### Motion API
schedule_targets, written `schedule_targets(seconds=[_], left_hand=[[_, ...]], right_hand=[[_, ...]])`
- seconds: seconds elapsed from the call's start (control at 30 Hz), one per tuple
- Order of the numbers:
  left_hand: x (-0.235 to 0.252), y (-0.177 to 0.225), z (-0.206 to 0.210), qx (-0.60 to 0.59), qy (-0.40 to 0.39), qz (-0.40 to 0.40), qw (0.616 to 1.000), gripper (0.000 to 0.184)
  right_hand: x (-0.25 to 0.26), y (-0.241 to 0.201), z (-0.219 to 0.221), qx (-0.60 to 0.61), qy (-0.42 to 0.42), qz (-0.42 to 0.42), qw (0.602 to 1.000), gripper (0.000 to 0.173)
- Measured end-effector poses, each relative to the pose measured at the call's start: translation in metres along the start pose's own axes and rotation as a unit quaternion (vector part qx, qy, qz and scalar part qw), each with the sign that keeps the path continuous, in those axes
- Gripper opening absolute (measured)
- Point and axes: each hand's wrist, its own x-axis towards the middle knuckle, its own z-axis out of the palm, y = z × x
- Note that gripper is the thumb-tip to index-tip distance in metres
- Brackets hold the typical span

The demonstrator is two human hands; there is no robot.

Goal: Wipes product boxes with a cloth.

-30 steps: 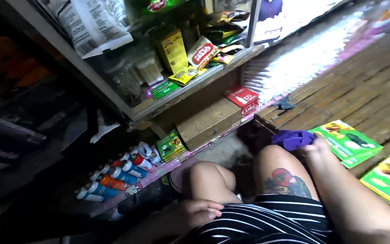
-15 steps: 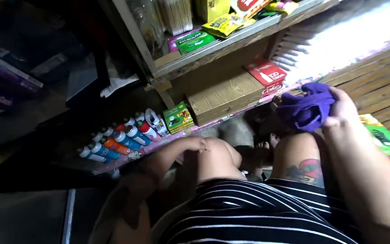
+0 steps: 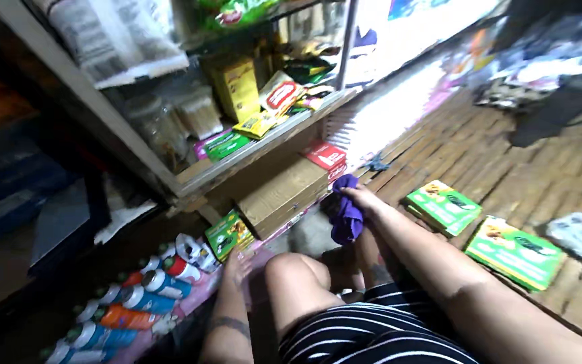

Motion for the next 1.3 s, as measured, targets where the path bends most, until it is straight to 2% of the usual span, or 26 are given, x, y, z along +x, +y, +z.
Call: schedule_targets(seconds=[0.1,0.3,0.43,0.53,0.83,0.93,1.1,1.2,1.3], left_hand=[[0.003,0.008,0.003,-0.076,0.011,-0.011,0.997,0.076],[-0.006,0.032,0.017,-0.095,0.022,-0.009,0.995,0.072],[-0.017,0.046,0.02,-0.256,-0.018,0.038,0.966,0.076],[-0.026,0.054,0.024,-0.317,-0.038,0.07,0.945,0.075],[-0.044,0.065,0.046,-0.38,0.03,0.078,0.921,0.061],[-0.034,0.058,0.045,-0.359,0.046,0.078,0.929,0.064],[-0.011,0.054,0.028,-0.294,0.031,0.063,0.953,0.073],[-0.004,0.048,0.019,-0.274,0.033,0.08,0.958,0.067],[-0.004,0.047,0.017,-0.3,0.021,0.113,0.947,0.058]], right_hand=[[0.0,0.0,0.001,-0.04,-0.006,0.018,0.999,0.054],[0.001,0.004,-0.007,-0.045,-0.026,0.008,0.999,0.051],[-0.003,0.001,-0.012,-0.051,-0.036,0.012,0.998,0.053],[-0.001,0.001,-0.015,-0.058,-0.039,0.015,0.997,0.056],[0.001,0.004,-0.012,-0.04,-0.046,-0.002,0.998,0.061],[0.0,0.003,-0.011,-0.049,-0.046,0.0,0.998,0.063],[-0.006,-0.001,-0.014,-0.05,-0.056,-0.009,0.997,0.065],[-0.007,-0.002,-0.015,-0.053,-0.054,-0.009,0.997,0.065],[-0.006,-0.002,-0.015,-0.07,-0.05,-0.003,0.996,0.067]])
